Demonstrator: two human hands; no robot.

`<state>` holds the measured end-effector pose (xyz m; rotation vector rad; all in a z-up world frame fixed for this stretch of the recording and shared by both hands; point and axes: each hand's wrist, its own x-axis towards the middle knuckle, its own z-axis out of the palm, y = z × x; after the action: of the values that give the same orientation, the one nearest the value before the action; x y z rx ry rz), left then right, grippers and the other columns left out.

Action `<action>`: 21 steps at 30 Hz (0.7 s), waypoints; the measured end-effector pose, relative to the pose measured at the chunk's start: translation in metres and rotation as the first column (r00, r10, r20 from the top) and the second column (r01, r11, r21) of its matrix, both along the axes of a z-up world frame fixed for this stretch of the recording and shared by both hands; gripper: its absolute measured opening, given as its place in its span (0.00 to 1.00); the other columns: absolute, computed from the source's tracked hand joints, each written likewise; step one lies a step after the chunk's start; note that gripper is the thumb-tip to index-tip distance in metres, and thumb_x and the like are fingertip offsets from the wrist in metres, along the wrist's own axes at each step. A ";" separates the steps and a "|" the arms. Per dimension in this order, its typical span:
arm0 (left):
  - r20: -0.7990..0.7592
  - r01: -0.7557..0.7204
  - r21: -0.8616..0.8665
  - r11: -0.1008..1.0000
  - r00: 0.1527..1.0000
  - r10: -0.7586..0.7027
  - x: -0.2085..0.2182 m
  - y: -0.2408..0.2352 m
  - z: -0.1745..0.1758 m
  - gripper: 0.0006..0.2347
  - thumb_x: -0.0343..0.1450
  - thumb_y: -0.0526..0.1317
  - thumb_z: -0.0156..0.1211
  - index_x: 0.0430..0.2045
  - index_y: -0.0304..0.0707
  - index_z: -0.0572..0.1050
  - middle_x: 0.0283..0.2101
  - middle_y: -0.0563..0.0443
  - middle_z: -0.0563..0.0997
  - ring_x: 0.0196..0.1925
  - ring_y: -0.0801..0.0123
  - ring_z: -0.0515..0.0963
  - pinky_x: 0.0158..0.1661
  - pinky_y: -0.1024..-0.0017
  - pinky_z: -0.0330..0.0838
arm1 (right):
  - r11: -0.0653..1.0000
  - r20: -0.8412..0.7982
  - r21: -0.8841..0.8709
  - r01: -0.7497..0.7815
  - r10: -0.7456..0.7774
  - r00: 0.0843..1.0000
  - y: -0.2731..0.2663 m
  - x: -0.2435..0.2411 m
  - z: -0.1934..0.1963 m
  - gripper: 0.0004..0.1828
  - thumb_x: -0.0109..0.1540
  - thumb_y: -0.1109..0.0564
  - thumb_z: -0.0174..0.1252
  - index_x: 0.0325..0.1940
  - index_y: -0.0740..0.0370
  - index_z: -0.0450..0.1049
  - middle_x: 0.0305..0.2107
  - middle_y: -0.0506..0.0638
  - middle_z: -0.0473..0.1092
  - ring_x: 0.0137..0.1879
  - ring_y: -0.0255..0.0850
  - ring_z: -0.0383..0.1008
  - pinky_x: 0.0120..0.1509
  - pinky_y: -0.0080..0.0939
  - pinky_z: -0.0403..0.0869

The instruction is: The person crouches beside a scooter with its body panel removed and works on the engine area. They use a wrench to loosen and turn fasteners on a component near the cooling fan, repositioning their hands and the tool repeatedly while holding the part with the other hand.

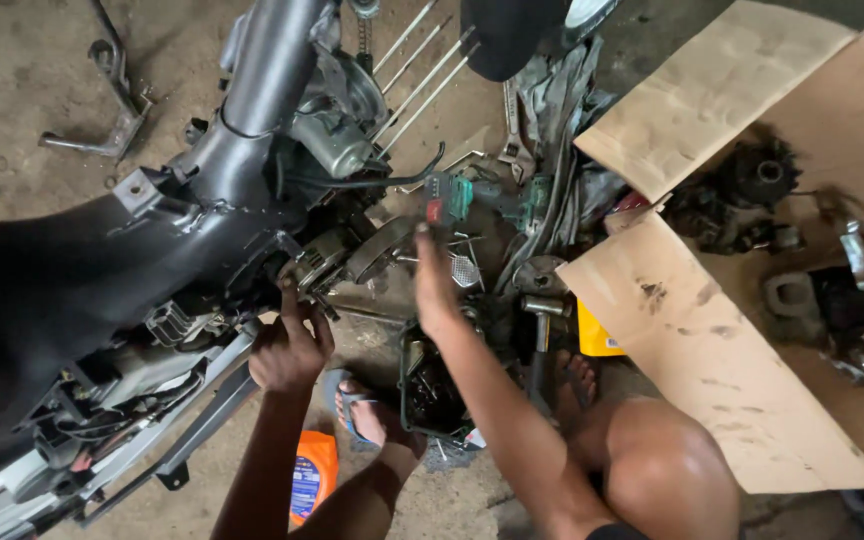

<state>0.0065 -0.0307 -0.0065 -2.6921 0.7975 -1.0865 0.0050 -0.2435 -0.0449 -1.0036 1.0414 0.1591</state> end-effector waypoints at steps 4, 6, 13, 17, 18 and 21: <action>0.003 0.022 -0.014 1.000 1.000 -0.022 -0.001 -0.007 0.016 0.19 0.68 0.42 0.60 0.52 0.33 0.80 0.14 0.58 0.72 0.12 0.64 0.74 0.24 0.71 0.75 | 0.972 0.350 -0.113 0.207 -0.156 0.924 -0.028 0.047 -0.044 0.16 0.69 0.50 0.49 0.55 0.60 0.74 0.40 0.53 0.72 0.44 0.40 0.72 0.47 0.38 0.73; 0.010 0.037 -0.014 0.999 0.999 -0.037 0.001 -0.007 0.020 0.18 0.68 0.40 0.60 0.51 0.32 0.80 0.13 0.57 0.72 0.11 0.63 0.73 0.24 0.70 0.75 | 0.967 0.414 -0.087 0.241 -0.185 0.891 -0.042 0.078 -0.089 0.08 0.70 0.61 0.50 0.46 0.59 0.75 0.31 0.47 0.73 0.33 0.32 0.72 0.34 0.24 0.71; 0.016 0.013 -0.032 0.999 1.000 -0.013 -0.001 -0.002 0.013 0.15 0.69 0.44 0.58 0.44 0.36 0.80 0.14 0.57 0.72 0.13 0.63 0.75 0.23 0.69 0.74 | 0.919 0.455 -0.388 0.065 0.130 0.881 -0.051 0.133 -0.128 0.12 0.62 0.62 0.62 0.50 0.63 0.80 0.43 0.63 0.74 0.49 0.52 0.78 0.54 0.56 0.74; 0.024 0.012 -0.027 1.000 1.000 -0.011 -0.001 -0.001 0.011 0.12 0.67 0.42 0.60 0.40 0.36 0.79 0.16 0.54 0.72 0.13 0.62 0.74 0.21 0.70 0.73 | 0.900 0.512 0.435 0.018 -0.263 0.818 -0.043 0.173 -0.154 0.19 0.67 0.49 0.61 0.56 0.64 0.76 0.59 0.59 0.66 0.66 0.69 0.67 0.73 0.73 0.64; 0.023 0.007 -0.022 1.000 1.000 -0.007 0.001 -0.001 0.013 0.12 0.67 0.42 0.60 0.40 0.36 0.79 0.16 0.54 0.72 0.13 0.62 0.74 0.21 0.70 0.73 | 0.898 0.510 0.440 0.014 -0.262 0.819 -0.048 0.185 -0.176 0.19 0.67 0.49 0.61 0.56 0.64 0.76 0.59 0.59 0.66 0.66 0.69 0.67 0.73 0.73 0.64; 0.025 0.011 -0.039 0.999 1.000 -0.010 0.002 0.000 0.009 0.13 0.67 0.41 0.60 0.41 0.35 0.79 0.16 0.53 0.72 0.13 0.60 0.75 0.21 0.70 0.73 | 0.920 0.491 0.388 -0.050 -0.161 0.856 -0.057 0.205 -0.227 0.13 0.65 0.51 0.57 0.42 0.63 0.79 0.23 0.45 0.69 0.28 0.33 0.65 0.30 0.35 0.62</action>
<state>0.0088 -0.0312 0.0020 -2.7038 0.7958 -1.1469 0.2097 -0.3009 -0.2721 -0.5962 0.5106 0.0374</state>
